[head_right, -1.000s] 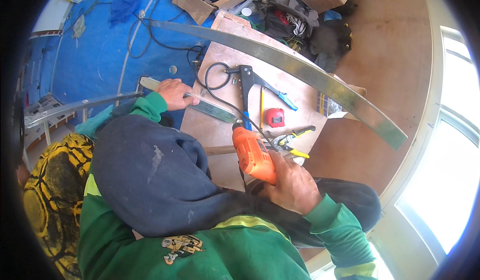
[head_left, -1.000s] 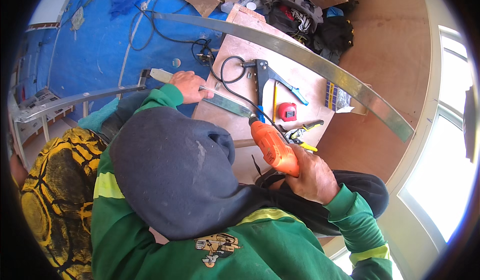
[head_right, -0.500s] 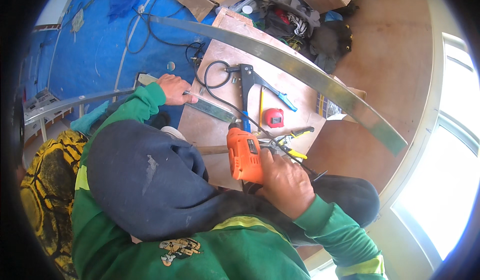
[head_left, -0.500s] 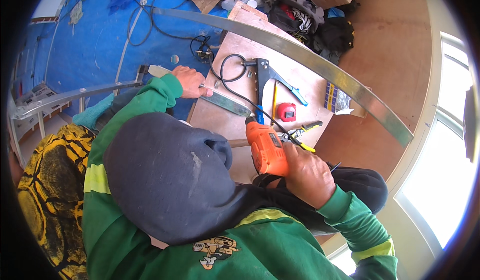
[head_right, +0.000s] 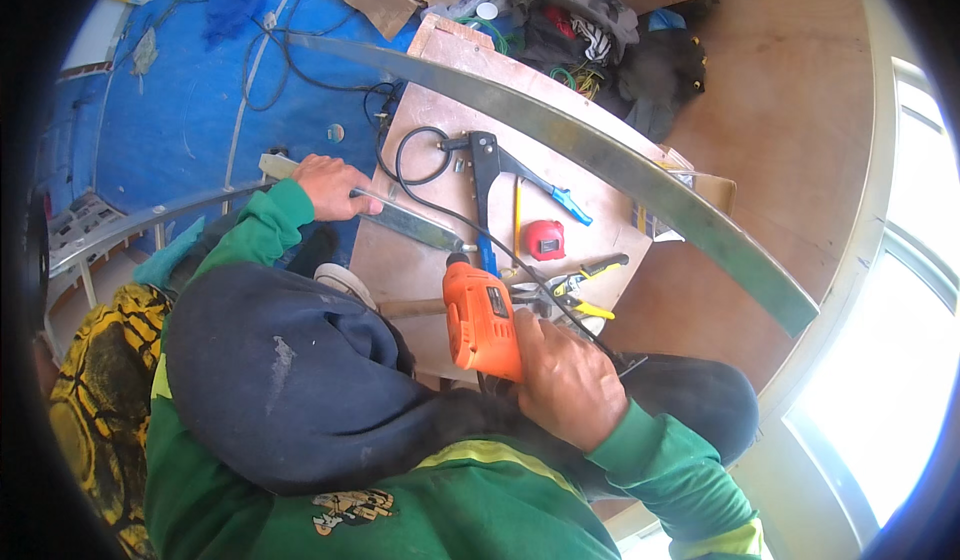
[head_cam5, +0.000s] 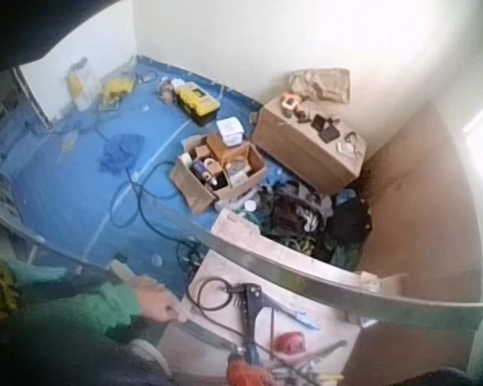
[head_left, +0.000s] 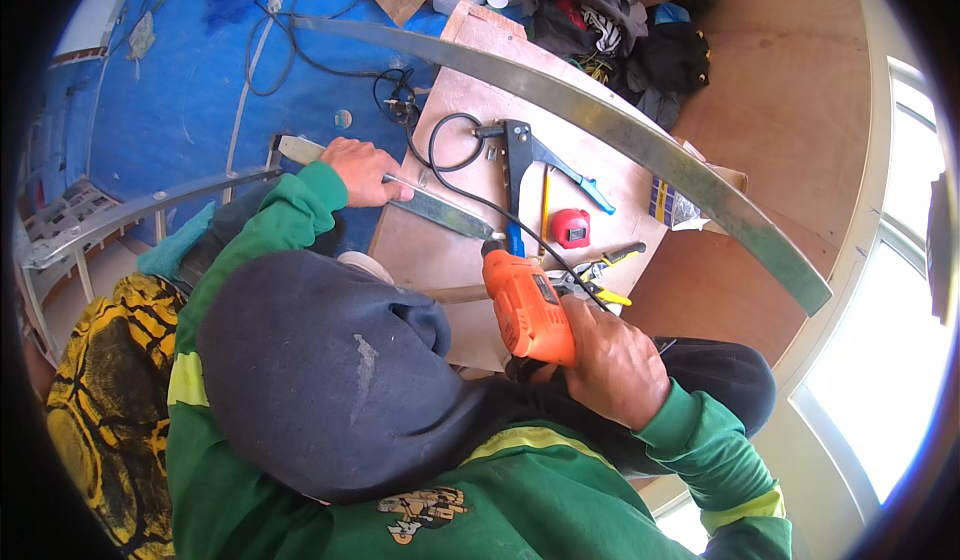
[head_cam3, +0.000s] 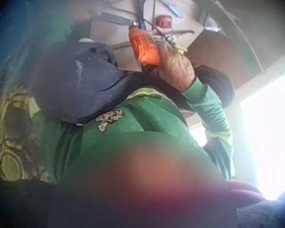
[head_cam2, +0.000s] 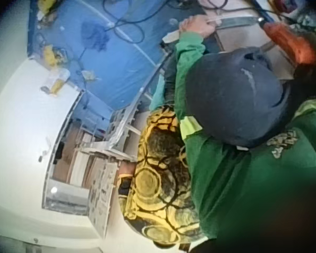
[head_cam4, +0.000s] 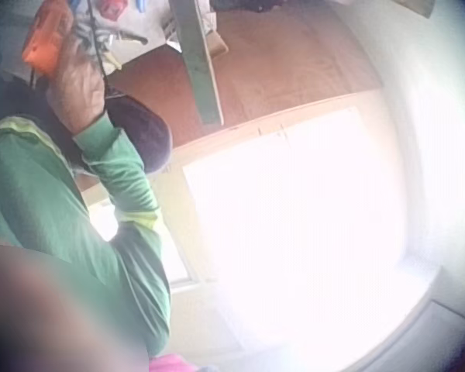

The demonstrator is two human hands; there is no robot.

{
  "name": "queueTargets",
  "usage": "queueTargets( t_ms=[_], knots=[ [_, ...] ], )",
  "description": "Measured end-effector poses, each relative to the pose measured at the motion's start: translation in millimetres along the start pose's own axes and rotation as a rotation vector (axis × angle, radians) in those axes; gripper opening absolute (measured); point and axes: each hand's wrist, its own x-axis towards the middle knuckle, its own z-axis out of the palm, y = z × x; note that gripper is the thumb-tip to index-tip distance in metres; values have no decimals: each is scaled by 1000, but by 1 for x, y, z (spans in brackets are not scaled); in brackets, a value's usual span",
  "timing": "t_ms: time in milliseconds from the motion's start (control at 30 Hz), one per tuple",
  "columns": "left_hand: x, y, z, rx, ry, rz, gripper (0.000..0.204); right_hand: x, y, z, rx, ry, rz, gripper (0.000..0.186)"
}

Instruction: The person uses a corded drill to fasten metal strips to a ceiling framework, then uses a staple gun to secure additional strips. The person repeatedly positions and fastens metal strips along the ceiling grid.

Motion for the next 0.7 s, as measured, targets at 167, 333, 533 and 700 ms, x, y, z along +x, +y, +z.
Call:
queueTargets(
  t_ms=[167, 333, 533, 700],
  knots=[
    [-1, -1, 0, 10, 9, -11, 54, -5, 1, 2, 17, 35, -30, 54],
    [-2, -4, 2, -18, -13, -7, 55, -5, 2, 3, 44, 15, 12, 56],
    [-1, -5, 7, -24, 10, -6, 51, -1, -3, 1, 34, -12, 40, 57],
    [-1, -5, 9, -26, 32, 0, 51, 5, -9, 1, 30, -6, 47, 55]
  ],
)
